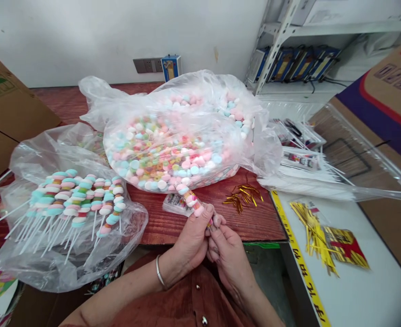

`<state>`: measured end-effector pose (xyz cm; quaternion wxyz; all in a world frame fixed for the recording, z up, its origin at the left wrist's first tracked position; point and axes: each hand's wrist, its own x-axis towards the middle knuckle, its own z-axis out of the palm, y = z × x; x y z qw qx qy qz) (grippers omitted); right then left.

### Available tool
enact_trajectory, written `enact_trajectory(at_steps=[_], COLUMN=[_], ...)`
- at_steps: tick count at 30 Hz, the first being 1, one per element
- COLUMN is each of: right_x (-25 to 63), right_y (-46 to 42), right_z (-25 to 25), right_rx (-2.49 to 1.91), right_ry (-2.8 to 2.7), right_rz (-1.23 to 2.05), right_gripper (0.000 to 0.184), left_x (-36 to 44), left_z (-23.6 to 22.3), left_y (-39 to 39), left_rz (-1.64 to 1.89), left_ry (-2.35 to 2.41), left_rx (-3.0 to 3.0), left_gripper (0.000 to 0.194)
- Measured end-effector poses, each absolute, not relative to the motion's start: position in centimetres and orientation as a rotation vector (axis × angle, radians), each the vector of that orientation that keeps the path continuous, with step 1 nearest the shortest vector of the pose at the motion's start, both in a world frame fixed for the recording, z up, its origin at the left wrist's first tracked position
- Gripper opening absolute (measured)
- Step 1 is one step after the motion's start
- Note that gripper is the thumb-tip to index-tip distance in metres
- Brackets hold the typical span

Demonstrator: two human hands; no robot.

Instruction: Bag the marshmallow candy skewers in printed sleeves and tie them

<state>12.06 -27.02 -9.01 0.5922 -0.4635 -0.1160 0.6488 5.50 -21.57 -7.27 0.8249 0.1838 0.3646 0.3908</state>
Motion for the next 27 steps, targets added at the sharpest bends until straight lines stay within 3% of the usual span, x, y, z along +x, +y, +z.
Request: enact_trajectory(at_steps=[9,17,24,27], right_x=[12.9,12.4,13.4,13.7], right_y=[-27.5,-28.0,-27.9,-28.2], right_z=[-9.4,-10.4,-11.1,-10.9], right_rx=[-1.074,-1.113,-1.234,-1.307], right_ry=[-0.360,-0.474,-0.598,-0.687], right_rz=[1.465,1.393,1.266,1.221], right_gripper=[0.038,0.035,0.039,0.041], left_x=[5.0,5.3,4.5,4.2], left_z=[-8.1,-8.6,-7.6,-7.5], left_y=[-21.8,-22.4,-21.8,-21.0], left_rz=[0.706,0.749,0.800,0.850], left_ry=[0.815,0.832,0.708,0.749], left_rx=[0.550,0.669,0.660,0.668], left_gripper=[0.039,0.028,0.035,0.028])
